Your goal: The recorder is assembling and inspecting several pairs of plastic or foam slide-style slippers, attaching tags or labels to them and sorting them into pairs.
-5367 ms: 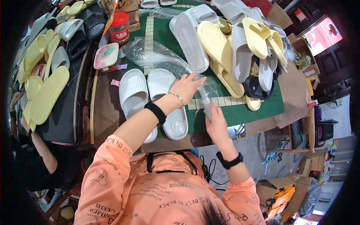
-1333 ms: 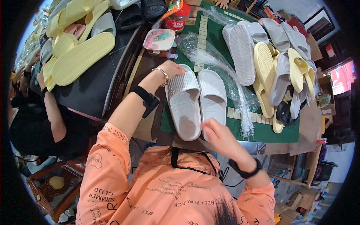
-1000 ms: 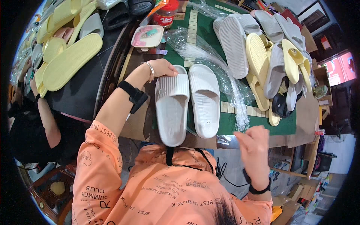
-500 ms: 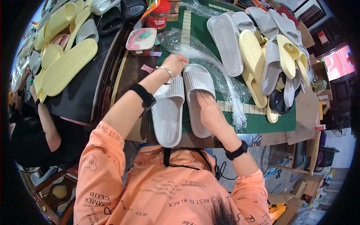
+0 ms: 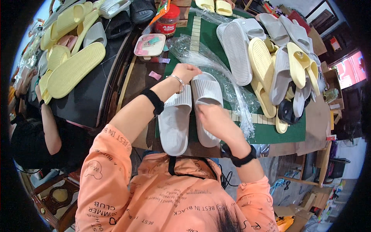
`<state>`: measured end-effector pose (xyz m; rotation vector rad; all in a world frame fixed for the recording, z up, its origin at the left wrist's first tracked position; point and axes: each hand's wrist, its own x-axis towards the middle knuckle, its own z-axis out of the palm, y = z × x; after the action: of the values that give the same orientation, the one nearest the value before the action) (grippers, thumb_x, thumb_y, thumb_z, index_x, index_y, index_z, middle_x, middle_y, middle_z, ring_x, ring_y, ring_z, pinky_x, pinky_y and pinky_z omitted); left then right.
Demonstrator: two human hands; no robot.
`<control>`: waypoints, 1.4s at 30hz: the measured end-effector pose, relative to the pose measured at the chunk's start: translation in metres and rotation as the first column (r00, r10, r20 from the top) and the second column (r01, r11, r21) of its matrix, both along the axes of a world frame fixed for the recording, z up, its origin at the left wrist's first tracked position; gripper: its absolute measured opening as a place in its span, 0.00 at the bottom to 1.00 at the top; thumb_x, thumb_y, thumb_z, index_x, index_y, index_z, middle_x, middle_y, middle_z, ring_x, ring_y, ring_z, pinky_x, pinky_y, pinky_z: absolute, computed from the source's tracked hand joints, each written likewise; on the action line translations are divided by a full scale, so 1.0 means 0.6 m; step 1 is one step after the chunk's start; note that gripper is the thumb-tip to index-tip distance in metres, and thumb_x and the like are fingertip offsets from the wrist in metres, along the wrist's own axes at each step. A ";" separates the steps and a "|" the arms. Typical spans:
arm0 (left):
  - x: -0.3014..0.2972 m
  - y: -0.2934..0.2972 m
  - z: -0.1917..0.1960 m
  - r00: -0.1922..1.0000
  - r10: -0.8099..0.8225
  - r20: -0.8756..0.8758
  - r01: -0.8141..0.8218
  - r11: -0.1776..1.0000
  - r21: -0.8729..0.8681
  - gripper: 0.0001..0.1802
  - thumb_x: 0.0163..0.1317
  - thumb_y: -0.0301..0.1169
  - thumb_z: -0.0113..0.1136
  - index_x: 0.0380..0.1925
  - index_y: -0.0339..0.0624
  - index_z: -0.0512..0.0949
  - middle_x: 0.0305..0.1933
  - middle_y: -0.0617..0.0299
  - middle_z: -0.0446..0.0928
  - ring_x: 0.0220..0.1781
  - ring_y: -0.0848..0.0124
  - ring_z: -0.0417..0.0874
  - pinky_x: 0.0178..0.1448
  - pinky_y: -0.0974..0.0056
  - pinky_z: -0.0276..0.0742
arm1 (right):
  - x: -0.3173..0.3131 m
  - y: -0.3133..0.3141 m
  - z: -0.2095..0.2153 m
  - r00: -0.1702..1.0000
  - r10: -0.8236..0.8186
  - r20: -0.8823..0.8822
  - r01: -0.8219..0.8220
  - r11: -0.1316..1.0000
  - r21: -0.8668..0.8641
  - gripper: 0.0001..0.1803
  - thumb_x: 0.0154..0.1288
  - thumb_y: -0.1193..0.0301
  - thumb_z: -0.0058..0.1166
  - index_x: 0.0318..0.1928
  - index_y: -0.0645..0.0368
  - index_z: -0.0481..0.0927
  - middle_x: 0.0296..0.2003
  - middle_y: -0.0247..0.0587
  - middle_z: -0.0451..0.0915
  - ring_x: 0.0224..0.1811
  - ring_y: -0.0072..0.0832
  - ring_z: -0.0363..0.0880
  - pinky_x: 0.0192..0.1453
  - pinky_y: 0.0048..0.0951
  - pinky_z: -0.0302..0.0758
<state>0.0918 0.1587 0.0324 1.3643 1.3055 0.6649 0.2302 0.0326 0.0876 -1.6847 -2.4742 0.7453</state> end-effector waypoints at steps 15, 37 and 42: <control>-0.028 -0.051 0.002 0.542 0.342 0.768 -0.077 0.930 -0.360 0.17 0.63 0.40 0.44 0.42 0.38 0.67 0.20 0.69 0.64 0.17 0.80 0.59 0.23 0.74 0.55 | -0.024 0.132 -0.065 0.530 -0.370 -0.763 0.322 0.920 -0.223 0.10 0.57 0.70 0.49 0.34 0.64 0.78 0.21 0.41 0.77 0.23 0.21 0.75 0.28 0.22 0.69; -0.010 -0.065 -0.010 0.886 0.161 0.436 -0.207 0.977 0.060 0.09 0.59 0.29 0.48 0.36 0.35 0.71 0.29 0.64 0.74 0.28 0.79 0.72 0.34 0.74 0.69 | -0.025 0.147 -0.084 0.131 -0.477 -0.869 0.267 0.861 -0.433 0.06 0.53 0.74 0.55 0.29 0.64 0.77 0.24 0.33 0.77 0.25 0.13 0.70 0.30 0.14 0.66; -0.009 -0.060 -0.017 0.960 0.180 0.215 -0.226 0.950 0.215 0.07 0.55 0.27 0.53 0.33 0.35 0.73 0.28 0.63 0.75 0.23 0.81 0.71 0.28 0.76 0.67 | -0.025 0.149 -0.083 0.141 -0.472 -0.870 0.260 0.866 -0.428 0.11 0.53 0.71 0.56 0.36 0.64 0.75 0.23 0.29 0.74 0.25 0.12 0.67 0.29 0.14 0.63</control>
<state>0.0867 0.1228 0.0223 1.3250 1.2489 1.0987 0.2153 0.1219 0.0378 -1.1043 -1.0313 1.3817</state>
